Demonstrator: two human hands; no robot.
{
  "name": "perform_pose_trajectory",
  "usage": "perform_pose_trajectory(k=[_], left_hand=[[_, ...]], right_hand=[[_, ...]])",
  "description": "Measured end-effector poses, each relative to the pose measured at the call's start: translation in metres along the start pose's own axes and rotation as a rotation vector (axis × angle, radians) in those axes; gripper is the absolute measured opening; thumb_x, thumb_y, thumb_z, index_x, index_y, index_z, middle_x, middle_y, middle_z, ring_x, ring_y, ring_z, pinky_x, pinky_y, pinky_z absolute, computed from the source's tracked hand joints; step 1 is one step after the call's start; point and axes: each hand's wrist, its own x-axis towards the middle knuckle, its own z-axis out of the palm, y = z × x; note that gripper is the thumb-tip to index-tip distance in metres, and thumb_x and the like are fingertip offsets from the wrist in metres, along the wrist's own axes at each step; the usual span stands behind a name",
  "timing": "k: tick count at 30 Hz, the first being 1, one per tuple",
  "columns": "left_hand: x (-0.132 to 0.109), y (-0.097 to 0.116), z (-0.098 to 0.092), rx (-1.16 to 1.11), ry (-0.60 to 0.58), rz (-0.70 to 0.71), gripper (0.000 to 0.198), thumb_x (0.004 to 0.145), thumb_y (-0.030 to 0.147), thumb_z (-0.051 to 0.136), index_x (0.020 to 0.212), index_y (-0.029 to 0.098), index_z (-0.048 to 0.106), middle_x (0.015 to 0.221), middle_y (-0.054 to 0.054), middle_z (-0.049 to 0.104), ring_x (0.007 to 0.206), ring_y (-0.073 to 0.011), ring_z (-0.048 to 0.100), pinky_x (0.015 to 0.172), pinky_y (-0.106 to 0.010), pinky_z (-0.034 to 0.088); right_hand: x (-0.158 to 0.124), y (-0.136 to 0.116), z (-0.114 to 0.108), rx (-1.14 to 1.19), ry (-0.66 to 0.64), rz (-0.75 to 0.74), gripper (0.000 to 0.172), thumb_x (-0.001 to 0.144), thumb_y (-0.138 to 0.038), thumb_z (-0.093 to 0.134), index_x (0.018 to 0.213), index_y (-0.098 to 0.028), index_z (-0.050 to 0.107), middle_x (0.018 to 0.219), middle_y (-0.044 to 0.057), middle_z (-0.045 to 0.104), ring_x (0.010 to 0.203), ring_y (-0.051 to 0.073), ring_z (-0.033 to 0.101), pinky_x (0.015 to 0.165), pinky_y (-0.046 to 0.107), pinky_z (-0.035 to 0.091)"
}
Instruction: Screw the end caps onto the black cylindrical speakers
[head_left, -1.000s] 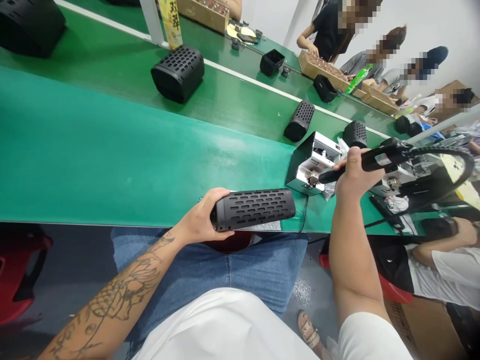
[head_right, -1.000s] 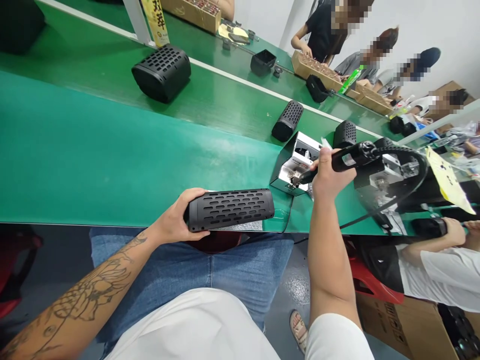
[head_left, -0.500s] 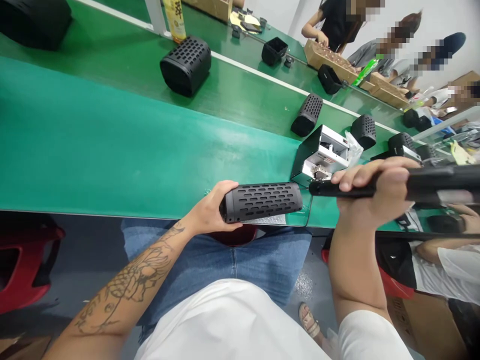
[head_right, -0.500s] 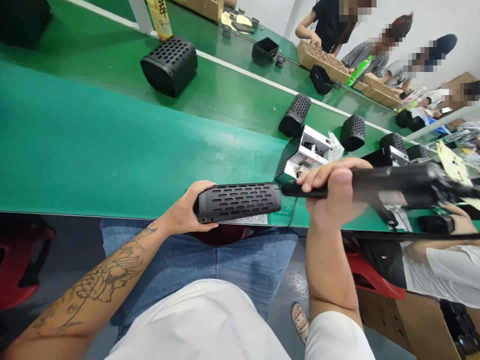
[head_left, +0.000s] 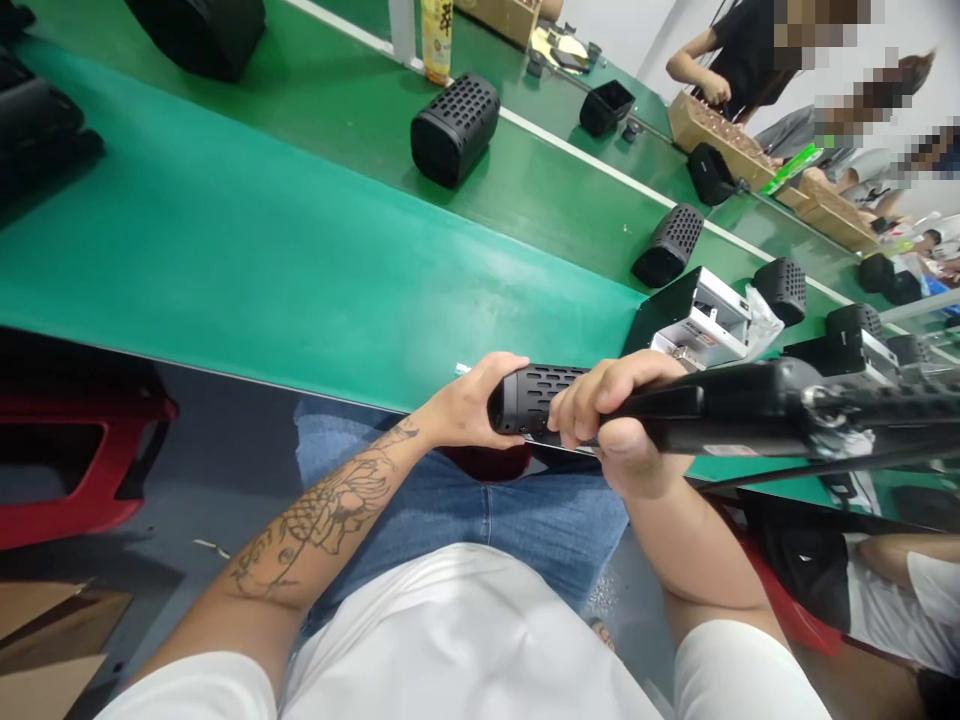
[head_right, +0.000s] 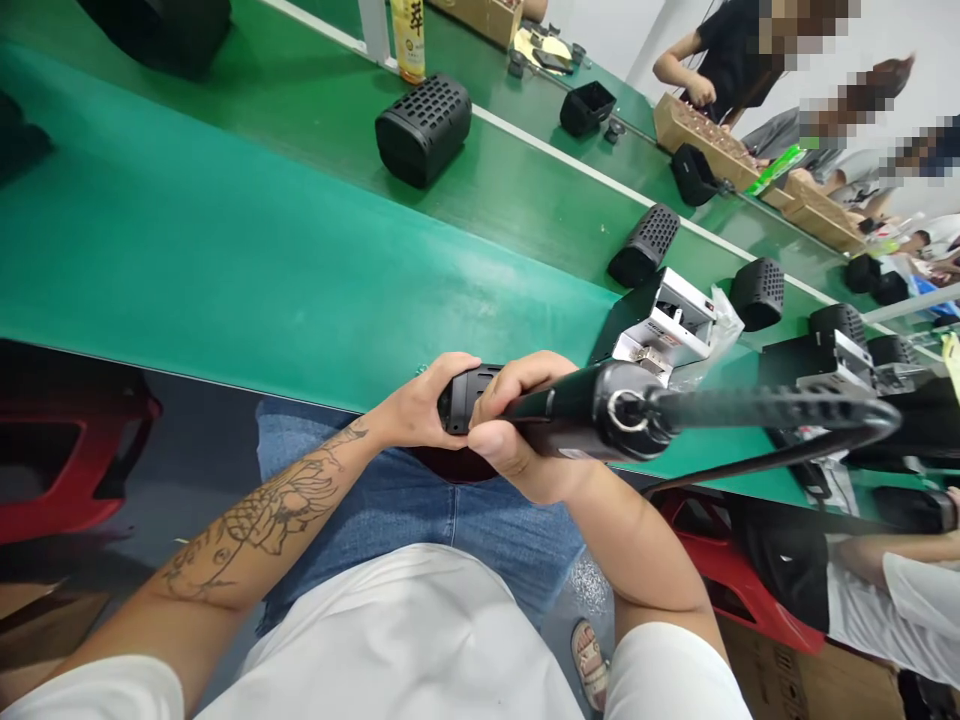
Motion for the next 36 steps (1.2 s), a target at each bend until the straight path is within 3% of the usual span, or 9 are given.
perform_pose_trajectory(k=[10,17,21,23,25,28,30,34,36], left_hand=[[0.004,0.004,-0.001,-0.038,-0.058,-0.079,0.117,0.080,0.049,0.118,0.179,0.027,0.059,0.177,-0.022,0.073,0.158,-0.0443,0.082,0.133,-0.058,0.073],[0.006,0.007,0.001,0.026,-0.056,-0.142,0.109,0.082,0.047,0.112,0.177,0.029,0.060,0.174,-0.019,0.076,0.156,-0.0433,0.083,0.133,-0.062,0.072],[0.003,0.002,-0.002,0.077,-0.068,-0.158,0.110,0.083,0.051,0.110,0.178,0.030,0.058,0.172,-0.017,0.076,0.152,-0.0420,0.084,0.128,-0.061,0.075],[-0.005,0.002,0.004,0.139,-0.023,-0.136,0.110,0.085,0.054,0.111,0.178,0.029,0.058,0.168,-0.017,0.077,0.151,-0.0426,0.085,0.127,-0.061,0.075],[-0.020,0.009,0.018,0.264,0.105,-0.124,0.112,0.089,0.055,0.111,0.181,0.029,0.054,0.165,-0.019,0.077,0.154,-0.0447,0.083,0.132,-0.063,0.073],[-0.059,0.034,0.053,0.463,0.367,-0.125,0.129,0.093,0.059,0.113,0.194,0.026,0.040,0.172,-0.026,0.067,0.161,-0.0505,0.077,0.135,-0.072,0.071],[-0.088,0.058,0.079,0.508,0.408,-0.124,0.138,0.097,0.059,0.110,0.202,0.021,0.029,0.181,-0.033,0.057,0.166,-0.0558,0.072,0.133,-0.078,0.072],[-0.126,0.095,0.121,0.465,0.214,-0.112,0.130,0.103,0.038,0.091,0.210,0.027,0.019,0.192,-0.032,0.054,0.173,-0.0586,0.070,0.128,-0.082,0.076],[-0.124,0.101,0.130,0.440,0.050,-0.029,0.123,0.099,0.033,0.089,0.208,0.034,0.031,0.193,-0.025,0.061,0.176,-0.0566,0.070,0.132,-0.078,0.077]], right_hand=[[-0.018,0.015,-0.001,0.040,-0.112,0.035,0.044,0.103,-0.057,0.110,0.096,-0.033,0.073,0.065,-0.010,0.065,0.048,0.014,0.061,0.058,0.035,0.068],[-0.021,0.026,-0.010,0.026,-0.132,0.109,0.047,0.100,-0.058,0.111,0.093,-0.030,0.073,0.068,-0.007,0.066,0.051,0.016,0.061,0.055,0.035,0.059],[-0.018,0.026,-0.001,-0.049,-0.107,0.157,0.055,0.098,-0.066,0.111,0.088,-0.030,0.071,0.065,-0.007,0.066,0.053,0.016,0.059,0.059,0.036,0.062],[-0.018,0.022,0.003,-0.066,-0.091,0.155,0.056,0.096,-0.069,0.112,0.090,-0.030,0.072,0.067,-0.006,0.069,0.054,0.016,0.062,0.058,0.036,0.062],[-0.020,0.014,0.000,-0.036,-0.079,0.094,0.054,0.096,-0.069,0.111,0.094,-0.031,0.074,0.068,-0.007,0.070,0.054,0.017,0.064,0.056,0.035,0.062],[-0.019,-0.005,-0.025,0.007,0.024,-0.066,0.047,0.101,-0.066,0.107,0.098,-0.032,0.076,0.064,-0.011,0.065,0.046,0.014,0.060,0.054,0.032,0.062],[-0.013,-0.015,-0.057,-0.050,0.216,-0.151,0.044,0.103,-0.063,0.107,0.100,-0.031,0.078,0.062,-0.012,0.064,0.043,0.013,0.059,0.052,0.031,0.062],[0.010,-0.013,-0.142,-0.373,0.655,-0.210,0.053,0.097,-0.070,0.110,0.097,-0.028,0.076,0.065,-0.010,0.066,0.048,0.015,0.067,0.054,0.032,0.064],[0.020,0.000,-0.181,-0.520,0.764,-0.213,0.059,0.097,-0.076,0.106,0.093,-0.028,0.074,0.067,-0.009,0.065,0.051,0.016,0.068,0.056,0.034,0.064]])
